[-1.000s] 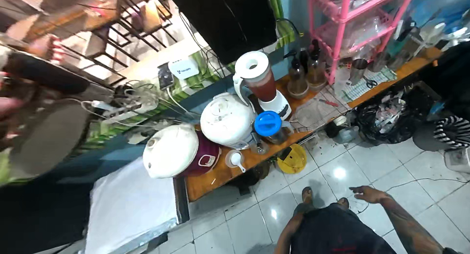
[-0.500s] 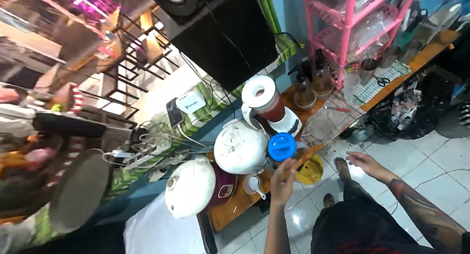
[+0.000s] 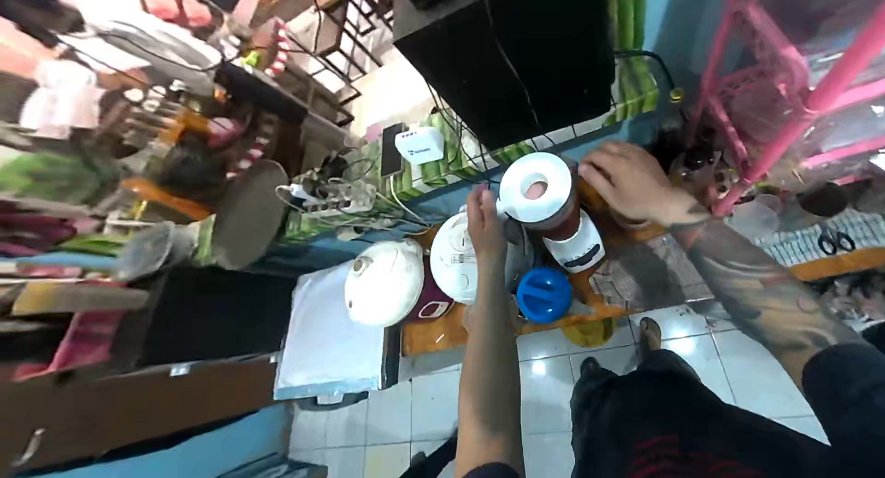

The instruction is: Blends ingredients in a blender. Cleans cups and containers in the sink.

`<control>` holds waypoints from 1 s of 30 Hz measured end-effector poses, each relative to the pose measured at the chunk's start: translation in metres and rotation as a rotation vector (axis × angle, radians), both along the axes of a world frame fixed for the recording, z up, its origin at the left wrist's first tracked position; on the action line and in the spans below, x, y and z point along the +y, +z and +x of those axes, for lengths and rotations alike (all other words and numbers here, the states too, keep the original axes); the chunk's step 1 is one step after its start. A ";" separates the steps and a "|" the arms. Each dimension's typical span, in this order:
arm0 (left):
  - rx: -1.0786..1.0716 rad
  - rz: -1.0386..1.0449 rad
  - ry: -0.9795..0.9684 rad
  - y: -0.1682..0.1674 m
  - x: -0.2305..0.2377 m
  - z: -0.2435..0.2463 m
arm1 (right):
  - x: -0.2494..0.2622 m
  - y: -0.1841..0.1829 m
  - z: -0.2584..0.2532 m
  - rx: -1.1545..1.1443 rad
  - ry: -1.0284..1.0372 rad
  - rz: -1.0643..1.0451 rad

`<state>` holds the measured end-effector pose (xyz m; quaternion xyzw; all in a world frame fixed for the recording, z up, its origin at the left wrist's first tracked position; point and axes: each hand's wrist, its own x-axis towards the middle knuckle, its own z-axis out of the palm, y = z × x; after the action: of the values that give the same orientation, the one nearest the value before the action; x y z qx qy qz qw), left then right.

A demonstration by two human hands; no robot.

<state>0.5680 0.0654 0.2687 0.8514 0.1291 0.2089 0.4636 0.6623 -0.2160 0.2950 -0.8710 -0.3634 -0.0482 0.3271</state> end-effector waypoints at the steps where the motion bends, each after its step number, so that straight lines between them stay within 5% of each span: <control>1: -0.024 0.013 0.001 -0.007 -0.003 0.000 | 0.008 0.012 0.015 0.009 0.023 -0.091; 6: -0.205 -0.048 -0.018 -0.033 -0.010 0.005 | 0.039 0.028 0.049 0.164 0.115 -0.339; 18: -0.147 0.205 0.050 -0.035 -0.004 0.007 | 0.053 0.024 0.053 0.343 0.109 -0.309; 26: -0.137 0.229 -0.095 -0.032 0.007 0.002 | 0.005 0.018 0.056 0.260 0.031 0.155; 30: -0.186 0.211 -0.097 -0.033 0.006 0.004 | 0.013 0.009 0.051 0.172 0.160 0.184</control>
<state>0.5716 0.0712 0.2356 0.8776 0.0215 0.2765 0.3910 0.7131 -0.2030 0.3042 -0.8066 -0.3964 0.0200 0.4381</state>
